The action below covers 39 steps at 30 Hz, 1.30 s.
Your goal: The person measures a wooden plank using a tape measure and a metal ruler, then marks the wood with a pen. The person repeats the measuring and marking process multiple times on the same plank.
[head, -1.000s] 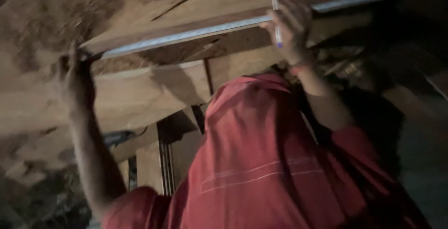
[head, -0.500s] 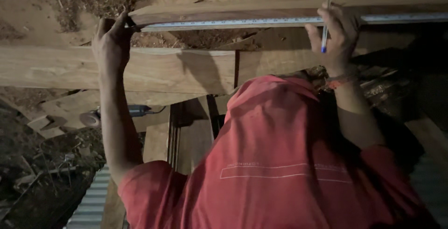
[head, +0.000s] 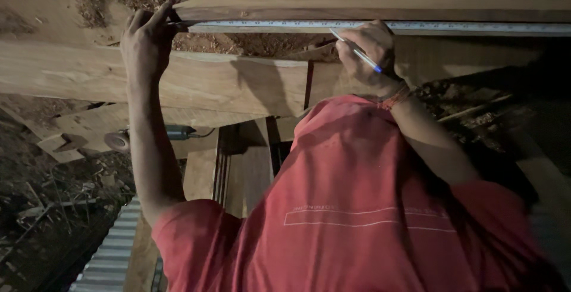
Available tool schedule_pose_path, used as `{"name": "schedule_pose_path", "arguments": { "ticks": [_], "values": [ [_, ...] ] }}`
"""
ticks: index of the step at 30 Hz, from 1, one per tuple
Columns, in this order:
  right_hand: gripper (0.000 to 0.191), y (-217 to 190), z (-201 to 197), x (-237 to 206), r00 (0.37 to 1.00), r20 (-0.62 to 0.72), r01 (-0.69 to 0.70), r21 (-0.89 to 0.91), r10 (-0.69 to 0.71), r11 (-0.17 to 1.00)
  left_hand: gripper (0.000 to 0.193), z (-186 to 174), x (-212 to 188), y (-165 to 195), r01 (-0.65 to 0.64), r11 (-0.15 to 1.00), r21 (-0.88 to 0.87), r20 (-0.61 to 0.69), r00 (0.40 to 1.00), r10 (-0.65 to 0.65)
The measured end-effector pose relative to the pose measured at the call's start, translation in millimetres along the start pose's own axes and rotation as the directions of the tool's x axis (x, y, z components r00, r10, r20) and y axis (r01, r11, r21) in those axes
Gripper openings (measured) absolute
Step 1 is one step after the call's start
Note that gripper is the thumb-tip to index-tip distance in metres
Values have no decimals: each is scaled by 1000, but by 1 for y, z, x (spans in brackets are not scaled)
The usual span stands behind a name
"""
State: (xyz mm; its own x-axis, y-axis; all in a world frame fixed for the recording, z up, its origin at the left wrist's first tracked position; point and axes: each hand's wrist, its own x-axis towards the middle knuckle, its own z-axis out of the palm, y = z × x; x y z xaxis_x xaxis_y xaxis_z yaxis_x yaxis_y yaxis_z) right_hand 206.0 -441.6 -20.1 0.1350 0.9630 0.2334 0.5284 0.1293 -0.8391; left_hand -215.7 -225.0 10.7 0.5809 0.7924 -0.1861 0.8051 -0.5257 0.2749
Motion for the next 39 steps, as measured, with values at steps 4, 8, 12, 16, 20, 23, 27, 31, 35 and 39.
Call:
{"name": "schedule_pose_path", "arguments": {
  "ticks": [4, 8, 12, 16, 20, 23, 27, 31, 35, 39],
  "values": [
    [11, 24, -52, 32, 999, 24, 24, -17, -24, 1000, 40, -10, 58, 36, -15, 1000, 13, -16, 1000, 16],
    [10, 39, -90, 49, 999, -44, 6, -5, -6, 1000, 35, -23, 93, 71, -24, 999, -23, -33, 999, 23],
    [14, 55, -135, 63, 999, -21, 38, -228, -44, 973, 37, -35, 114, 101, -4, 998, -59, -30, 1000, 2],
    [39, 80, -172, 77, 989, 66, 150, -415, -135, 897, 30, -44, 132, 122, -45, 999, -13, -58, 997, 44],
    [46, 106, -189, 83, 990, 67, 142, -409, -126, 901, 35, -46, 160, 131, -37, 999, -26, -30, 999, 36],
    [45, 118, -198, 82, 992, 61, 127, -407, -112, 904, 35, -53, 171, 135, -32, 999, -31, -18, 999, 31],
    [44, 121, -210, 82, 993, 39, 121, -392, -115, 912, 30, -66, 179, 142, -43, 999, -8, -6, 999, 43],
    [40, 122, -232, 96, 995, 55, 98, -383, -84, 918, 34, -72, 201, 150, -70, 998, 4, 20, 997, 70],
    [41, 115, -254, 106, 995, 67, 94, -376, -74, 922, 41, -82, 208, 156, -33, 998, 57, 91, 995, 28],
    [41, 104, -268, 106, 993, 80, 110, -339, -88, 934, 42, -91, 203, 159, -51, 996, 69, 77, 996, 46]
  ]
}}
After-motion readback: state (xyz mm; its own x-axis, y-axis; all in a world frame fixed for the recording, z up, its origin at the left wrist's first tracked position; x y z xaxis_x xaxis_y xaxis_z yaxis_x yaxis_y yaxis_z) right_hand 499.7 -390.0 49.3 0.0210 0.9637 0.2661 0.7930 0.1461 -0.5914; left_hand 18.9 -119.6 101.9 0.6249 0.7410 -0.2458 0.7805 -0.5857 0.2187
